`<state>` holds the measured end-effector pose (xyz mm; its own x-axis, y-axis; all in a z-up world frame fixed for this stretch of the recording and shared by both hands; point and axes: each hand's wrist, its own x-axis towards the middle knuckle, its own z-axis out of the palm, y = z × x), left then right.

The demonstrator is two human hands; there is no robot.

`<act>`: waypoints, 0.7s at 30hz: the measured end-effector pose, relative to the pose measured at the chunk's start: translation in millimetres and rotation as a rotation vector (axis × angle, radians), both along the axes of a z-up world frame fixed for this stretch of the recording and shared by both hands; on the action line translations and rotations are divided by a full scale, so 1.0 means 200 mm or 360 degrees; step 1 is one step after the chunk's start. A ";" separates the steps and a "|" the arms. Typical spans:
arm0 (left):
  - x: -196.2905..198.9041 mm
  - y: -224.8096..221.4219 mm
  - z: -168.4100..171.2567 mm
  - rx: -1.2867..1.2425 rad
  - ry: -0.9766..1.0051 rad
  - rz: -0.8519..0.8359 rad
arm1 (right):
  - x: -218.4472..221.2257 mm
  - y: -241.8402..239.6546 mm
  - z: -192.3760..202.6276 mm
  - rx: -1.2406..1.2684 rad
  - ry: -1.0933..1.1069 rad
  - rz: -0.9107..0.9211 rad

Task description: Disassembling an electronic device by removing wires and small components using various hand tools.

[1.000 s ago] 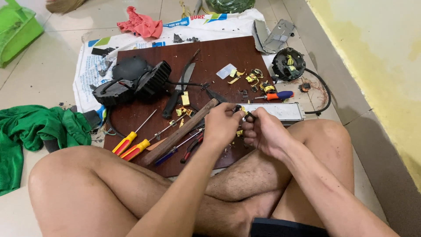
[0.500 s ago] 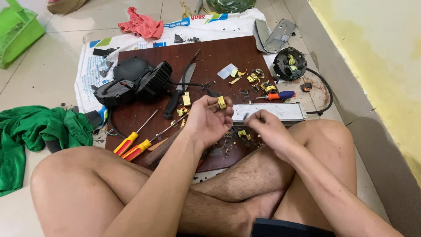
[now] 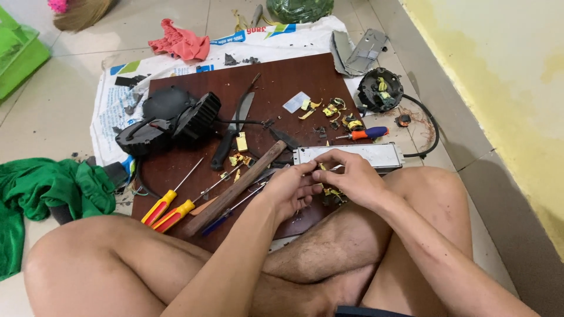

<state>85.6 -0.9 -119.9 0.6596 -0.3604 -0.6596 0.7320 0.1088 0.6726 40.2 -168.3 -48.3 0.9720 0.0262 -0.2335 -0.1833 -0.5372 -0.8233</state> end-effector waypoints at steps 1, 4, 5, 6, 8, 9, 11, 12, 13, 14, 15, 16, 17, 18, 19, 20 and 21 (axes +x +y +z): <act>0.00 -0.01 -0.01 0.0002 0.0001 -0.0010 | 0.01 -0.03 -0.02 0.0002 0.0001 -0.0010; 0.02 -0.03 -0.07 0.0055 0.0017 -0.0019 | 0.05 -0.09 -0.09 -0.0049 0.0039 -0.0093; 0.03 -0.03 -0.10 0.0115 0.0026 -0.0009 | 0.07 -0.11 -0.11 0.0098 0.0125 -0.0219; 0.04 -0.02 -0.14 0.0175 0.0032 0.0005 | 0.09 -0.12 -0.14 0.0247 0.0209 -0.0340; 0.02 0.00 -0.12 0.0217 0.0053 0.0035 | 0.17 -0.18 -0.24 0.0444 0.0304 -0.0510; 0.00 0.01 -0.12 0.0257 0.0072 0.0060 | 0.21 -0.20 -0.30 0.0641 0.0399 -0.0683; 0.00 0.04 -0.12 0.0266 0.0094 0.0087 | 0.30 -0.27 -0.35 0.0726 0.0408 -0.0729; -0.01 0.05 -0.13 0.0270 0.0118 0.0103 | 0.34 -0.30 -0.38 0.0807 0.0418 -0.0786; -0.01 0.06 -0.13 0.0272 0.0122 0.0108 | 0.34 -0.31 -0.37 0.0807 0.0423 -0.0782; -0.01 0.06 -0.12 0.0280 0.0124 0.0124 | 0.35 -0.31 -0.35 0.0838 0.0448 -0.0813; 0.00 0.07 -0.12 0.0289 0.0126 0.0141 | 0.36 -0.32 -0.33 0.0869 0.0473 -0.0845; 0.01 0.06 -0.12 0.0291 0.0127 0.0143 | 0.40 -0.35 -0.37 0.0871 0.0476 -0.0843; 0.02 0.06 -0.13 0.0294 0.0118 0.0148 | 0.44 -0.38 -0.41 0.0845 0.0474 -0.0867; 0.03 0.06 -0.13 0.0299 0.0109 0.0153 | 0.47 -0.40 -0.45 0.0822 0.0473 -0.0892; 0.03 0.06 -0.11 0.0303 0.0111 0.0154 | 0.51 -0.41 -0.49 0.0825 0.0476 -0.0891; 0.03 0.05 -0.08 0.0311 0.0106 0.0155 | 0.54 -0.43 -0.53 0.0755 0.0418 -0.0920; 0.04 0.04 -0.05 0.0319 0.0100 0.0156 | 0.58 -0.44 -0.57 0.0684 0.0358 -0.0949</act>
